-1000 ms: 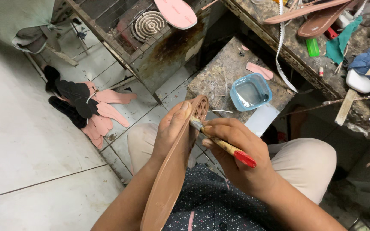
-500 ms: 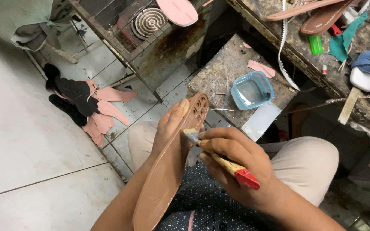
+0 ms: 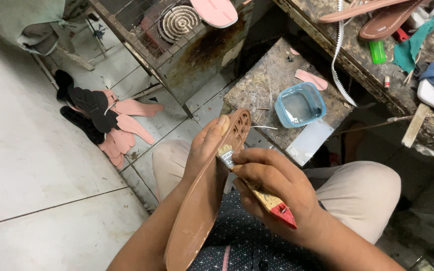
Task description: The person holds a sandal insole in one hand and brushes adhesive over its surface, dipping the brush into a small container of glue between strokes. After coating the insole, the person places it upright into a wire drying rack alongside other finished insoles.
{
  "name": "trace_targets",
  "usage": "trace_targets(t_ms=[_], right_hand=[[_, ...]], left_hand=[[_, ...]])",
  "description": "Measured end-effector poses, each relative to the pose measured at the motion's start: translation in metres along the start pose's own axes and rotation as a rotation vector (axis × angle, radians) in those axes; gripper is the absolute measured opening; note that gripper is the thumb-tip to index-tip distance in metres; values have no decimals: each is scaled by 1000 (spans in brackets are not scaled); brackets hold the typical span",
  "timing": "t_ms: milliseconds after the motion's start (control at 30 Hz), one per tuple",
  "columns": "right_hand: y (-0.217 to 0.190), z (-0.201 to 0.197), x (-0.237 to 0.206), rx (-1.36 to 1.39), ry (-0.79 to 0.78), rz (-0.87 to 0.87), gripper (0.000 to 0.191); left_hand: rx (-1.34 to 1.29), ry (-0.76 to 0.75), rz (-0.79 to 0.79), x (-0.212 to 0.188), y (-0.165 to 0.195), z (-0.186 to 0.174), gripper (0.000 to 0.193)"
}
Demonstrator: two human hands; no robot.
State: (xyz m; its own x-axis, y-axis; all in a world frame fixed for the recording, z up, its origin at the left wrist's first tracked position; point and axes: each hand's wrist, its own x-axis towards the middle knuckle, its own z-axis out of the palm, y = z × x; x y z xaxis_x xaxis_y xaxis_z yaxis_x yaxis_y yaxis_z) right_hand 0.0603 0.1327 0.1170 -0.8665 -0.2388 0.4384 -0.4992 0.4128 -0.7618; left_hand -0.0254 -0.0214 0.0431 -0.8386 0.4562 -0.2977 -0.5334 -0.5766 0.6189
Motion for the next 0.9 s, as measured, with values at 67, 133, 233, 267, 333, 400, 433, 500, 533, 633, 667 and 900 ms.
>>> trace_targets(t_ms=[67,133,233,267,333,400,433,500,533,633,667,900], right_hand=[[-2,1,-2,-9,-12,-16,39],[-4,4,-4,-9,-21,-44,38],[-11,9,-6,55,-29,-90,34],[-14,10,-8,111,-30,-95,32],[-21,7,-10,218,28,-79,26],[-25,-5,-15,327,144,-30,19],[-23,-13,-16,193,166,-6,18],[-14,-29,-18,-71,205,41,18],[-9,-30,-19,-115,205,73,21],[8,-24,-17,-209,173,152,30],[12,-22,-17,-208,136,172,34],[6,-15,-6,-218,51,119,51]], left_hand=[[86,55,24,6,-5,-6,38],[154,78,32,9,-8,-12,39],[220,65,-3,10,-9,-18,44],[234,64,-26,9,-9,-19,47],[150,-34,-92,7,-8,-19,51],[-50,-223,-175,-1,-5,-20,53],[-82,-239,-256,-2,-2,-20,53],[-147,-265,-417,-6,3,-19,54],[-72,-191,-401,-9,3,-18,56],[69,-67,-351,-16,-1,-11,60],[58,-84,-337,-17,-3,-9,59],[-5,-131,-232,-23,-5,-1,53]])
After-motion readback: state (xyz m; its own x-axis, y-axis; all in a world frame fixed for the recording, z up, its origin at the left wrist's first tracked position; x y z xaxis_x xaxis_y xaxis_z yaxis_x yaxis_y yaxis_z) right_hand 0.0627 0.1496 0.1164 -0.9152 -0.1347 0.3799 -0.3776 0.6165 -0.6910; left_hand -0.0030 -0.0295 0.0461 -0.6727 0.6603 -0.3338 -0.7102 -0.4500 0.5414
